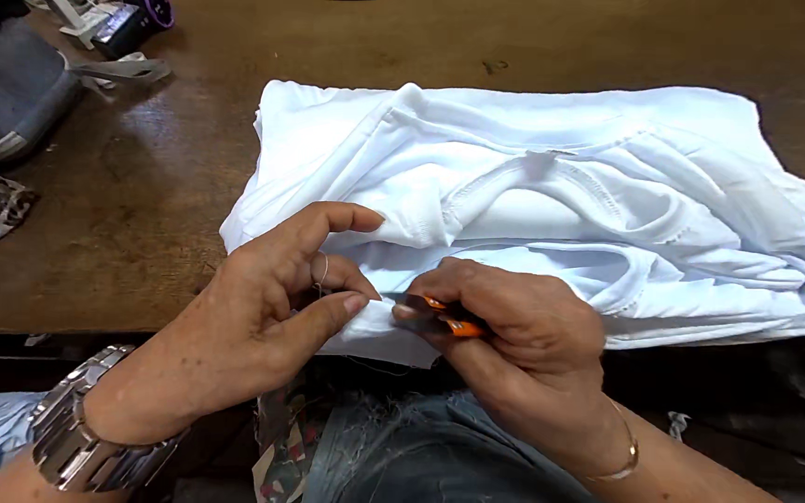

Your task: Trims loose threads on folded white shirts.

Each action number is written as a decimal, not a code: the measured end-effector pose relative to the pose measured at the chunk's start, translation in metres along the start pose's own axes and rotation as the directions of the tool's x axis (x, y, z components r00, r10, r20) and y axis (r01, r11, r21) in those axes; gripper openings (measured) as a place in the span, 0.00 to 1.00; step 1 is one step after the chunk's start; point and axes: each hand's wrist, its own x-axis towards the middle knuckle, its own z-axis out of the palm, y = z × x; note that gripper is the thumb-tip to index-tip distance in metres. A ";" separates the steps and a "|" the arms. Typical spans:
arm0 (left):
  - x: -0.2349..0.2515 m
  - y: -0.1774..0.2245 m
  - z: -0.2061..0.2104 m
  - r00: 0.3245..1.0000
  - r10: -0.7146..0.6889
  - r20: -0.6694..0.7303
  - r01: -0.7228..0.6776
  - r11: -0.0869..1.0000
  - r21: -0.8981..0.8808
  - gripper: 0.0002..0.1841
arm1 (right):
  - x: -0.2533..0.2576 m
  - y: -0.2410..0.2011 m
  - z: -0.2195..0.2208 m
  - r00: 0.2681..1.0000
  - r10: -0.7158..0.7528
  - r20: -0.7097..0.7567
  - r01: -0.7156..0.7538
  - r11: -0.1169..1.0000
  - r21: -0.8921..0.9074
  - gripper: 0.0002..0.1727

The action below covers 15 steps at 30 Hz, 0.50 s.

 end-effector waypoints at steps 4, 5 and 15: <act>0.000 -0.003 0.000 0.999 -0.032 -0.009 0.032 0.999 0.008 0.25 | -0.018 -0.011 -0.008 0.952 -0.139 0.271 0.208 0.947 -0.244 0.11; 0.000 -0.004 0.000 0.999 -0.040 -0.006 0.040 0.999 0.008 0.25 | -0.026 -0.011 -0.007 0.919 -0.142 0.368 0.242 0.939 -0.242 0.11; 0.003 -0.006 -0.002 0.999 -0.033 0.018 0.034 0.997 -0.073 0.27 | -0.036 -0.015 -0.025 0.983 0.058 0.176 0.033 0.880 -0.475 0.23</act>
